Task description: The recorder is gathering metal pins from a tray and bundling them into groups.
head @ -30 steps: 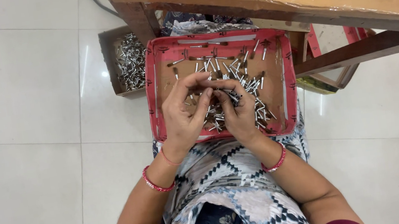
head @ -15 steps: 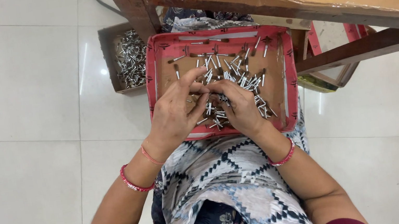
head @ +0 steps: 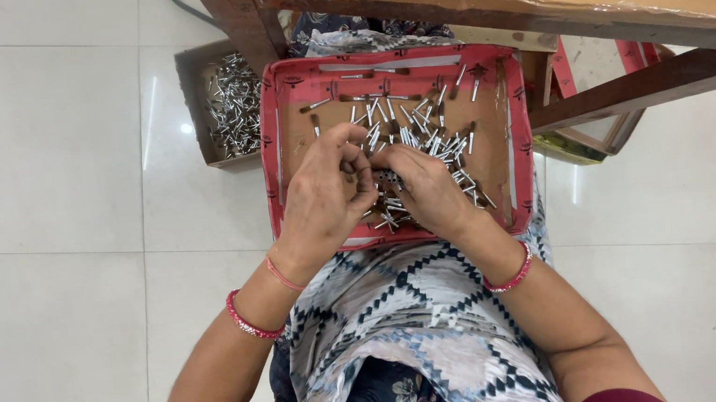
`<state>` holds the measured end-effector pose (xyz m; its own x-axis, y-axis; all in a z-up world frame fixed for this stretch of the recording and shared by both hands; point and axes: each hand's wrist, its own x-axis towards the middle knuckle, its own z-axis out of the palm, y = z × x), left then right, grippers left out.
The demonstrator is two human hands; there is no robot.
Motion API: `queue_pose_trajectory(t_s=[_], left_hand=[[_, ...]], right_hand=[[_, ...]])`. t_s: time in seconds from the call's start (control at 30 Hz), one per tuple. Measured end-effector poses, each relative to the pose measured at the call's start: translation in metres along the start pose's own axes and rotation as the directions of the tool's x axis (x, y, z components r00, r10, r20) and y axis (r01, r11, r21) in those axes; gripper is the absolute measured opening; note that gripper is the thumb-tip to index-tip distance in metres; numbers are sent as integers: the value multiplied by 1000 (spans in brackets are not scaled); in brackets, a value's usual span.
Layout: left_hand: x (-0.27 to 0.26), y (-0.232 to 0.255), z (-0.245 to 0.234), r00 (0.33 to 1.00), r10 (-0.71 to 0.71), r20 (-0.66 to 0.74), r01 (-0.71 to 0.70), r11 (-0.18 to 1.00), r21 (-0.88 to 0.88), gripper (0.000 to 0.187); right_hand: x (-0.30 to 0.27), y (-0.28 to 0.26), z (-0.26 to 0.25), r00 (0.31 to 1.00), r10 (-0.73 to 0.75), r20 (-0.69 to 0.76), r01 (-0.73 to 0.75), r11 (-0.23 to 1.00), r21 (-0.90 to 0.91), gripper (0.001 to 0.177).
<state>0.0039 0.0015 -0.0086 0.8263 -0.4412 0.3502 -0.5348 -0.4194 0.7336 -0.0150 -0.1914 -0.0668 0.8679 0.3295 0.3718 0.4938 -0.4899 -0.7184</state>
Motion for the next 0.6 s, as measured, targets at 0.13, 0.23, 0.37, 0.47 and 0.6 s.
queue_pose_trajectory(t_s=[0.13, 0.23, 0.37, 0.47, 0.6], left_hand=[[-4, -8, 8, 989, -117, -87, 99, 977, -187, 58], [-6, -12, 6, 976, -150, -158, 121, 977, -178, 52], [-12, -10, -2, 958, -204, -201, 150, 956, -253, 35], [-15, -5, -6, 970, -121, -211, 115, 992, -43, 14], [-6, 17, -16, 988, -95, -121, 81, 989, -122, 21]], right_hand=[[1, -4, 0, 999, 28, -45, -26, 998, 52, 32], [1, -11, -3, 996, 66, -55, -58, 989, 139, 25], [0, -13, -3, 993, 99, -66, -83, 974, 209, 22], [1, -15, -2, 993, 96, -65, -82, 976, 201, 25], [-14, 2, 11, 997, 66, -48, -60, 991, 122, 38]])
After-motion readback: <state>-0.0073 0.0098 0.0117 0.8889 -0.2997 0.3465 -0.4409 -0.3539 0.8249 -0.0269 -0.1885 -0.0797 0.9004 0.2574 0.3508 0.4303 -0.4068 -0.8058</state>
